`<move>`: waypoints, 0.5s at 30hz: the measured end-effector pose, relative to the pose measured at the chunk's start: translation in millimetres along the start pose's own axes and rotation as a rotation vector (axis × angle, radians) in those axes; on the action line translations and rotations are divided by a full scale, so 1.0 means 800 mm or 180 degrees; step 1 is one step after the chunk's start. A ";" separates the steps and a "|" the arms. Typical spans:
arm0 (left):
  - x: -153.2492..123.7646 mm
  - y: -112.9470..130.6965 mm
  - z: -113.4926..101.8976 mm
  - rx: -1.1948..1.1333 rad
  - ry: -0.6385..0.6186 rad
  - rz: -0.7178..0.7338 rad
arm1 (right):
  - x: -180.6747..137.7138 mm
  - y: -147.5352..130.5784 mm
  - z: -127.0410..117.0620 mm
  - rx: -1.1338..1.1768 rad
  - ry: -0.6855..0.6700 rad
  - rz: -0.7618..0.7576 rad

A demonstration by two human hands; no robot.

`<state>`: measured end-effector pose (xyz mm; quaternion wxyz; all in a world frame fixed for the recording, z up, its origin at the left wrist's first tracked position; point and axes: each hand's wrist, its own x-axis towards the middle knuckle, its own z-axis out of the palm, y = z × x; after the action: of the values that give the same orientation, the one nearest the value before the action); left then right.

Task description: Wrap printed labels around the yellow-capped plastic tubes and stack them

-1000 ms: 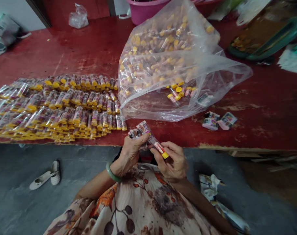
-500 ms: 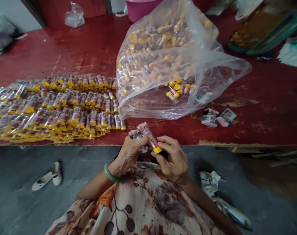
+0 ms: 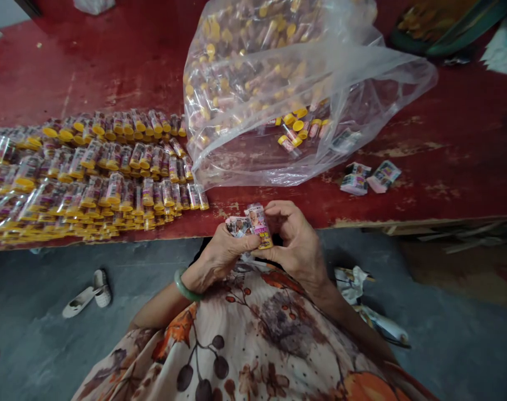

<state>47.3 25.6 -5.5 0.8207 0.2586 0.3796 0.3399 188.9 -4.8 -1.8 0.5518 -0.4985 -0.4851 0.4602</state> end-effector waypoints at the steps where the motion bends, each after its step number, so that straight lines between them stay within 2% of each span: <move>1: 0.000 0.000 0.000 0.0008 0.0028 -0.0002 | -0.001 0.001 0.000 -0.0016 0.0005 0.0022; 4: 0.001 0.001 0.000 -0.0019 0.0101 0.0042 | -0.003 0.004 0.000 -0.0135 0.0056 -0.0045; 11: 0.003 0.007 0.003 -0.0068 0.0026 0.0069 | -0.009 0.003 -0.005 -0.0586 0.0029 -0.0640; 15: 0.001 0.015 0.000 -0.0015 0.0184 0.0148 | -0.013 -0.002 -0.006 -0.0673 0.0100 -0.0896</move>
<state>43.6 33.5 2.3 0.8018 0.2556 0.3962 0.3671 192.4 -15.4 -1.4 0.5627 -0.4880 -0.5871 0.3169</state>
